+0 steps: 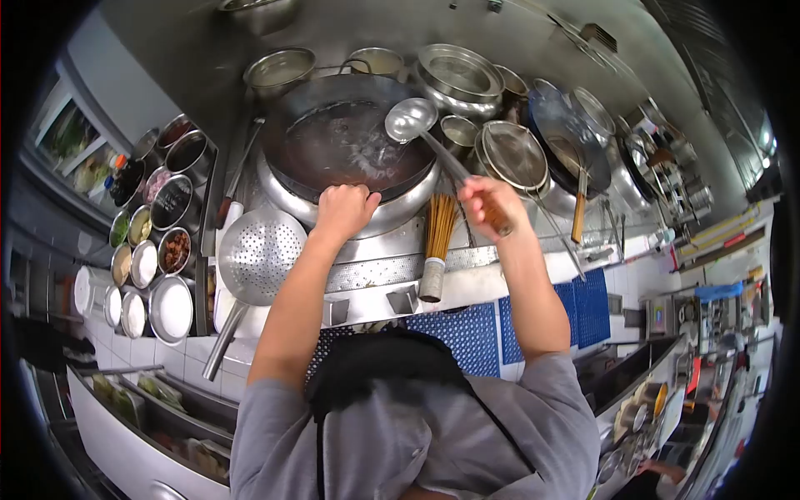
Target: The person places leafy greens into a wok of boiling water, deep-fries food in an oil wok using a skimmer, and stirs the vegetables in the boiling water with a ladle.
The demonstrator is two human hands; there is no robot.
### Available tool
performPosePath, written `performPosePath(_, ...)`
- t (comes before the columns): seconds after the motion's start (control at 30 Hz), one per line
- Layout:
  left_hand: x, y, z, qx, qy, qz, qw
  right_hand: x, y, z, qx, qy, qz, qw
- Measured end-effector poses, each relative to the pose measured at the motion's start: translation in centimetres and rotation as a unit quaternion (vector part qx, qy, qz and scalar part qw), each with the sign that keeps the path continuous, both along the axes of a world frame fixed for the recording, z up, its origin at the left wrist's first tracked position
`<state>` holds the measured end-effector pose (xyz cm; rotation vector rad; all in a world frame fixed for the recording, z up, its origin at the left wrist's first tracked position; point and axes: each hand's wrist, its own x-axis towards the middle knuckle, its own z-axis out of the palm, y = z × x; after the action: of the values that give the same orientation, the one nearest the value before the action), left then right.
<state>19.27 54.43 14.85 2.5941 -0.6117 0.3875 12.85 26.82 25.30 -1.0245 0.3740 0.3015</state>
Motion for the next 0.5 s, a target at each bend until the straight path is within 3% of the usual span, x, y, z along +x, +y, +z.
performPosePath(0.1, -0.1, 0.3, -0.2, -0.002, -0.008, -0.019, 1.000, -2.9, 2.8, -1.6, -0.240, -0.030, 0.001, 0.970)
performPosePath(0.2, 0.2, 0.4, -0.5, 0.001, -0.018, -0.034, 0.999, -4.9, 2.7, -7.6, -0.440, -0.130, -0.032, 0.888)
performPosePath(0.33, 0.4, 0.3, -0.6, 0.019, -0.031, -0.038, 0.999, -10.5, 3.1, -11.3, -0.555, -0.124, -0.111, 0.815)
performPosePath(0.37, 0.4, 0.4, -0.7, 0.023, -0.041, -0.037, 0.998, -12.0, 3.3, -12.6, -0.572, -0.168, -0.128, 0.792)
performPosePath(0.5, 0.5, 0.3, -0.6, 0.043, -0.023, -0.033, 0.998, -17.4, 5.5, -14.3, -0.648, -0.094, -0.145, 0.742)
